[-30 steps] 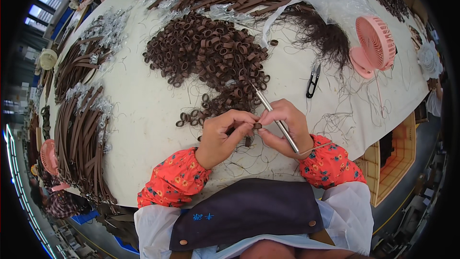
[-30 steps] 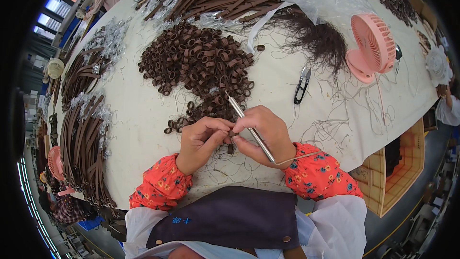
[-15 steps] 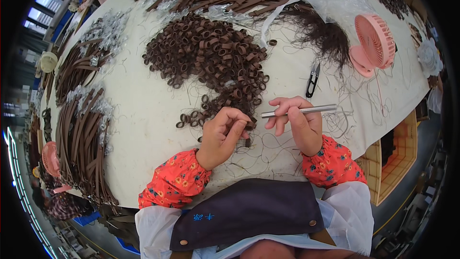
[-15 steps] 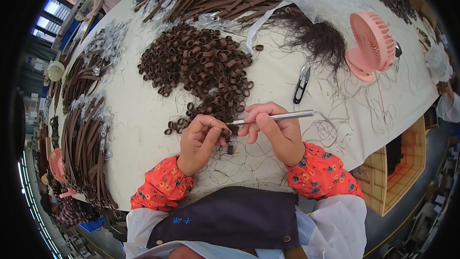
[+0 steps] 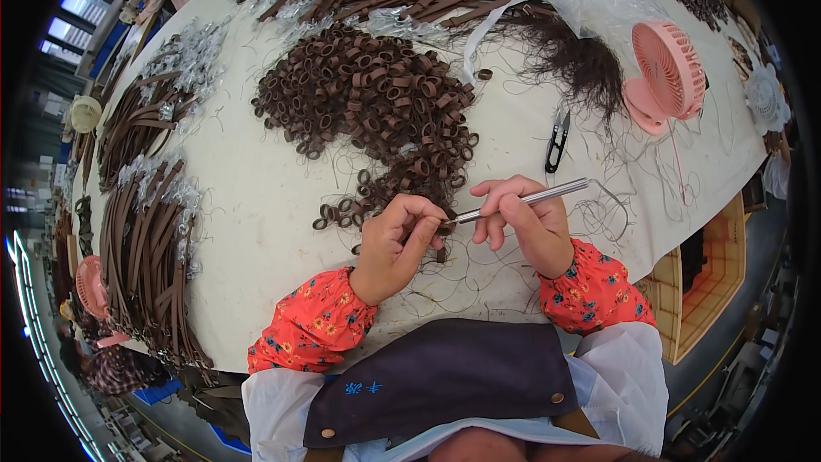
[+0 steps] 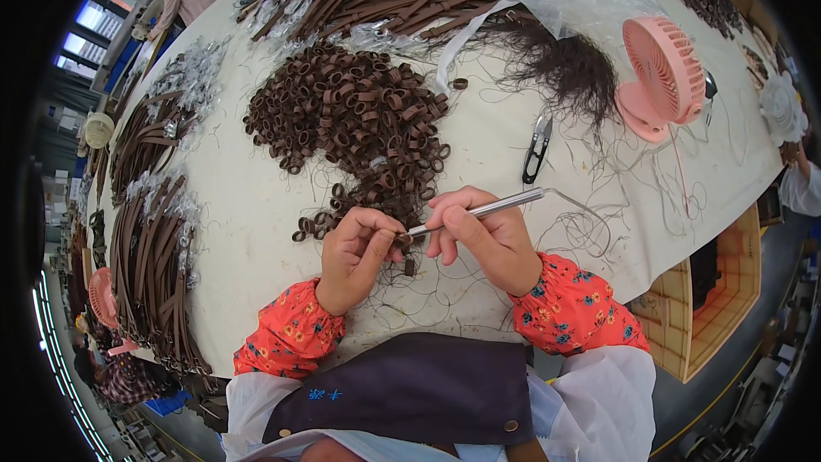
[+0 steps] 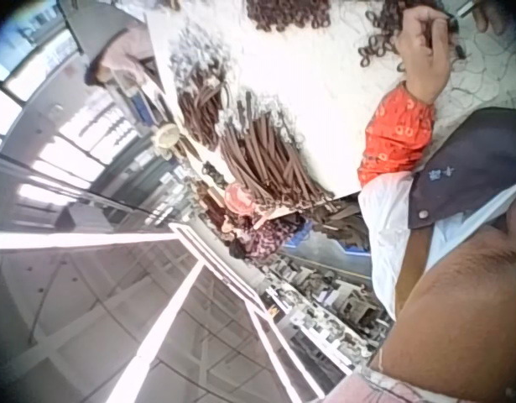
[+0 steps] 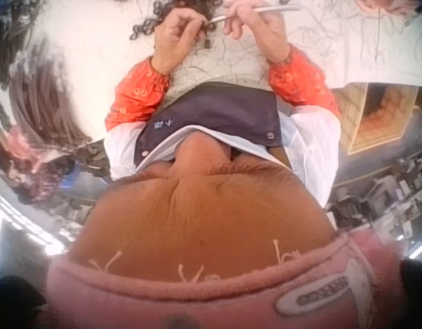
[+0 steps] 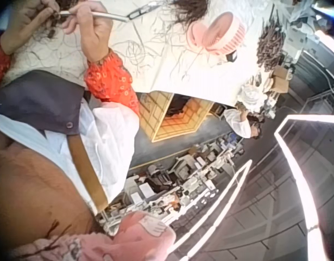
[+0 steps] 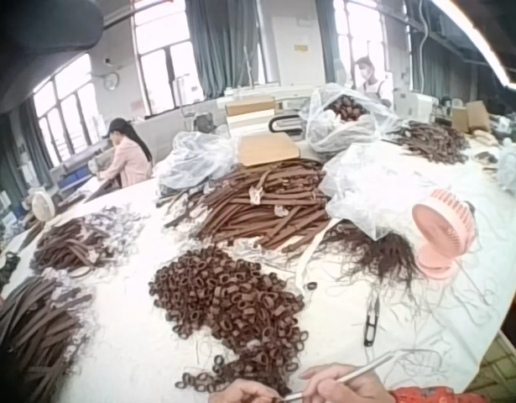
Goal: The person uses a metal rod to thread a thin wire through small brown plastic rings, forming coiled hair accessories. They repeatedly pick up a ring, insert the rod, and wind the wire to create a spiral, then place the finished piece on the table. The workspace contains piles of rings, loose wire, and completed coils.
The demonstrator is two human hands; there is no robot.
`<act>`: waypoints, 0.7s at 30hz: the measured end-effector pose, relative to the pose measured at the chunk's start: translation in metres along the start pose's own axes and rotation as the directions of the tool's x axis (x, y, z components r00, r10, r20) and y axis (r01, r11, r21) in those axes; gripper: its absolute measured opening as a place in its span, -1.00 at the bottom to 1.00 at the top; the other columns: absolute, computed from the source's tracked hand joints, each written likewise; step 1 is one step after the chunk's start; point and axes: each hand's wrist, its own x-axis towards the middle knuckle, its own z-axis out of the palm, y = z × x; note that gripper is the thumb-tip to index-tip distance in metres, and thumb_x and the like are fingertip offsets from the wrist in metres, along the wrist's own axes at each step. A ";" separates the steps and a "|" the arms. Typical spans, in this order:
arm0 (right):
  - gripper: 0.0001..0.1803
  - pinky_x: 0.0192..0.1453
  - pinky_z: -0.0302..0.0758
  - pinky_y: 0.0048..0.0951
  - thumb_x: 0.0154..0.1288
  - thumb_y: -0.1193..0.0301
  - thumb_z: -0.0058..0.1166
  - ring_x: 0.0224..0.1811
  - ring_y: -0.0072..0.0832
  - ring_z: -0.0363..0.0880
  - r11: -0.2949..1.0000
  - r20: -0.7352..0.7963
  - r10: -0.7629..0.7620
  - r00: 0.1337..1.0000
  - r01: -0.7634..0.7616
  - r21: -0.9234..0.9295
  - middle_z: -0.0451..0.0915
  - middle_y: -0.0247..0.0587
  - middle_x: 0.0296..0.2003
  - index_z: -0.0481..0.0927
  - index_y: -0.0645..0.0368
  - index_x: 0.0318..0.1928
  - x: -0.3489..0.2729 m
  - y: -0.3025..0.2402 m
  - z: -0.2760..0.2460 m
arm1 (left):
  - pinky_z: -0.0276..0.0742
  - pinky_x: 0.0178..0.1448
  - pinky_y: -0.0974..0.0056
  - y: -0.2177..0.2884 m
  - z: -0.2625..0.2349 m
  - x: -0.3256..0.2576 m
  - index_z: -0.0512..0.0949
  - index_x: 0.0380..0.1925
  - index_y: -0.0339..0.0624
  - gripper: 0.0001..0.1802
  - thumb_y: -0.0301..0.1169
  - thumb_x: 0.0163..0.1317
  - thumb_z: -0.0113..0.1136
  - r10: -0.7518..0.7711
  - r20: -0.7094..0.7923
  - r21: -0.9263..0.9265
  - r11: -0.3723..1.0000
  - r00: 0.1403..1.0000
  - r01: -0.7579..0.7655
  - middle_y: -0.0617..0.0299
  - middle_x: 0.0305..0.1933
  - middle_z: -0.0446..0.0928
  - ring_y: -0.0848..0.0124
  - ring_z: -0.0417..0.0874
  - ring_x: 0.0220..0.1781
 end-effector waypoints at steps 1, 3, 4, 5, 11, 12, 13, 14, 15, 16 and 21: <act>-0.71 0.31 0.26 -0.26 0.49 0.29 -0.18 -0.42 -0.54 0.58 1.000 0.000 0.000 1.000 0.000 0.002 0.50 -0.36 -0.59 0.49 0.26 -0.17 0.000 0.000 0.000 | 0.48 -0.35 0.51 -0.001 0.000 0.000 0.44 -0.17 -0.30 -0.90 -0.53 0.37 0.03 0.003 0.001 0.000 1.000 1.000 -0.003 0.25 -0.36 0.57 0.59 0.59 -0.40; -0.72 0.30 0.26 -0.27 0.49 0.29 -0.18 -0.43 -0.54 0.58 1.000 -0.001 -0.001 1.000 0.001 0.006 0.49 -0.36 -0.59 0.49 0.26 -0.17 0.000 -0.001 0.001 | 0.48 -0.35 0.51 -0.002 0.000 0.000 0.44 -0.17 -0.30 -0.90 -0.53 0.37 0.03 0.010 0.003 0.000 1.000 1.000 -0.010 0.25 -0.36 0.57 0.59 0.59 -0.40; -0.72 0.32 0.25 -0.23 0.49 0.29 -0.19 -0.45 -0.53 0.58 1.000 -0.017 0.003 1.000 -0.003 -0.007 0.48 -0.36 -0.62 0.49 0.24 -0.20 0.000 -0.001 0.002 | 0.48 -0.35 0.51 -0.002 0.000 0.000 0.44 -0.17 -0.30 -0.90 -0.53 0.37 0.03 0.010 0.004 -0.001 1.000 1.000 -0.010 0.25 -0.36 0.56 0.59 0.59 -0.40; -0.72 0.33 0.24 -0.18 0.48 0.29 -0.21 -0.47 -0.51 0.58 1.000 -0.033 0.008 0.999 -0.008 -0.021 0.47 -0.36 -0.66 0.48 0.23 -0.22 0.001 -0.002 0.004 | 0.48 -0.35 0.51 -0.001 0.000 0.000 0.44 -0.16 -0.31 -0.90 -0.53 0.37 0.03 0.010 0.004 -0.003 1.000 1.000 -0.010 0.25 -0.36 0.56 0.60 0.59 -0.40; -0.72 0.27 0.30 -0.22 0.49 0.30 -0.20 -0.43 -0.53 0.57 0.999 -0.008 -0.031 0.999 0.031 -0.015 0.49 -0.35 -0.58 0.48 0.25 -0.18 0.000 0.001 -0.001 | 0.50 -0.31 0.50 0.001 -0.001 0.000 0.42 -0.17 -0.31 -0.91 -0.54 0.38 0.00 -0.014 0.024 -0.007 1.000 1.000 0.014 0.21 -0.29 0.56 0.59 0.57 -0.37; -0.73 0.24 0.33 -0.27 0.50 0.31 -0.19 -0.39 -0.55 0.57 0.999 0.015 -0.046 0.999 0.046 0.003 0.51 -0.35 -0.52 0.49 0.26 -0.15 0.000 0.002 -0.002 | 0.49 -0.34 0.51 0.000 0.000 0.000 0.44 -0.16 -0.31 -0.91 -0.54 0.37 0.02 0.002 0.007 -0.015 1.000 1.000 -0.002 0.25 -0.35 0.56 0.60 0.58 -0.39; -0.77 0.18 0.36 -0.29 0.47 0.33 -0.12 -0.37 -0.54 0.57 1.000 -0.018 -0.014 1.000 0.014 -0.001 0.53 -0.34 -0.48 0.49 0.25 -0.14 -0.001 0.001 -0.001 | 0.51 -0.32 0.50 0.000 0.000 0.000 0.44 -0.16 -0.31 -0.90 -0.54 0.37 0.02 0.003 0.003 -0.013 1.000 1.000 -0.003 0.25 -0.34 0.57 0.59 0.59 -0.38; -0.81 0.12 0.39 -0.30 0.43 0.36 -0.06 -0.35 -0.53 0.57 1.000 -0.051 0.018 0.999 -0.018 -0.004 0.54 -0.33 -0.45 0.49 0.23 -0.13 -0.002 -0.001 0.001 | 0.53 -0.30 0.49 0.000 0.000 0.000 0.44 -0.16 -0.31 -0.90 -0.54 0.37 0.02 0.004 -0.001 -0.011 1.000 1.000 -0.004 0.25 -0.34 0.57 0.58 0.60 -0.37; -0.83 0.07 0.43 -0.32 0.39 0.38 0.01 -0.33 -0.51 0.58 0.999 -0.085 0.050 0.995 -0.050 -0.005 0.56 -0.33 -0.41 0.49 0.21 -0.11 -0.002 -0.001 0.003 | 0.54 -0.29 0.49 -0.001 0.001 0.001 0.44 -0.16 -0.31 -0.90 -0.54 0.37 0.02 0.005 -0.004 -0.009 1.000 1.000 -0.005 0.24 -0.33 0.58 0.58 0.61 -0.36; -0.82 0.01 0.44 -0.33 0.33 0.41 0.08 -0.31 -0.49 0.57 0.978 -0.065 -0.043 0.997 0.029 -0.204 0.56 -0.33 -0.38 0.49 0.19 -0.11 -0.001 0.000 0.005 | 0.56 -0.27 0.48 -0.001 0.002 0.000 0.44 -0.15 -0.31 -0.90 -0.54 0.37 0.02 0.011 -0.013 -0.002 1.000 1.000 -0.011 0.24 -0.33 0.58 0.56 0.62 -0.34; -0.59 -0.16 0.45 -0.37 0.00 0.54 0.27 -0.29 -0.33 0.56 0.661 0.118 -0.318 0.941 0.309 -0.684 0.58 -0.33 -0.34 0.50 0.08 -0.07 0.006 0.010 0.012 | 0.59 -0.22 0.44 -0.002 0.001 -0.001 0.44 -0.13 -0.30 -0.88 -0.52 0.38 0.01 0.076 0.062 0.142 0.986 0.995 -0.085 0.24 -0.29 0.60 0.52 0.66 -0.27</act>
